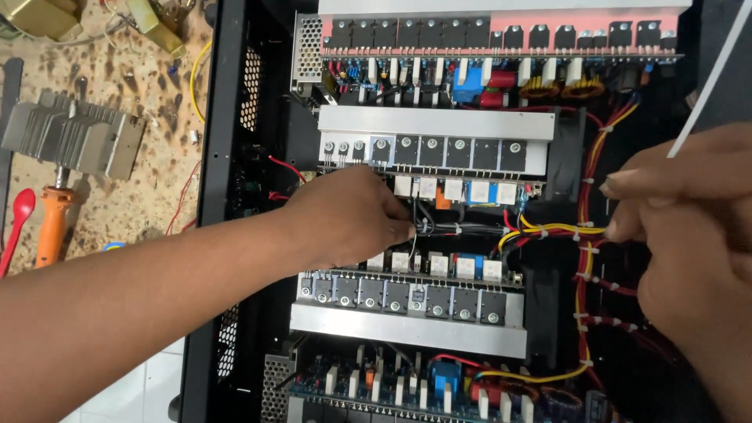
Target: The person works inside an open electronics chassis, using a soldering iron to heat and reseat wire connections on circuit boards. They also use pliers to adjust wires and components while organizing the internal wiring.
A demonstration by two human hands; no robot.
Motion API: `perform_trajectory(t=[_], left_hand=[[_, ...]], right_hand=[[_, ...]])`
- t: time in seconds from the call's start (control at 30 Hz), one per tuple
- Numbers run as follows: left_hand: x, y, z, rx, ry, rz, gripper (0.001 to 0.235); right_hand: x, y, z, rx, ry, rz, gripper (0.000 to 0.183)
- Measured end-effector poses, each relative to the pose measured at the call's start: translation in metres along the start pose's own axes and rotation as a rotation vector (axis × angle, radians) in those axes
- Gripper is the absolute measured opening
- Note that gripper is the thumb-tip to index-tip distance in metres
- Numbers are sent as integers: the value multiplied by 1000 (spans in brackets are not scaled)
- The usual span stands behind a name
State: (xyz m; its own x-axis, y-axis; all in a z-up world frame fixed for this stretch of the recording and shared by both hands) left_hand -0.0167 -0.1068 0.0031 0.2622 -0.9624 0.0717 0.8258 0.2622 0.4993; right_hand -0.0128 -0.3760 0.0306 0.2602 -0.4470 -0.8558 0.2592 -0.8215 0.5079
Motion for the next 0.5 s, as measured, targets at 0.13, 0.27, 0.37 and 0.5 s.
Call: perform_trajectory(t=[0.13,0.27,0.37,0.5], left_hand=[[0,-1,-2,16,13,-18,24],[-3,-1,-3,31,-83,-15,23],[-5,-4,-6,37,-187,-165,33],[-11,-4,-6,107,-226,-210,26]], right_hand=[[-24,-25,-10,-95,105,77,24],[-20,-47,-11,-184,336,211,30],[-16,-60,-11,-368,334,115,29],[-32,-54,-20,-200,97,95,23]])
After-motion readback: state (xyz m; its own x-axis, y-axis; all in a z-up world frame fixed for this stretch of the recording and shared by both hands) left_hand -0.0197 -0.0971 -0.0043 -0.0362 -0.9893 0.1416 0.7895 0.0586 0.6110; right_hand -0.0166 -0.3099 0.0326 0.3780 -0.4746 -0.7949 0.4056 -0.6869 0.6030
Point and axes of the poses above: each hand's wrist, its own z-axis away from the middle knuckle, its own y-axis out of the back of the hand, x = y × z, the point moved 5 cm from there along -z, towards the middle knuckle, and after that the axes turned 10 degrees about -z, right-handed, at the moved point
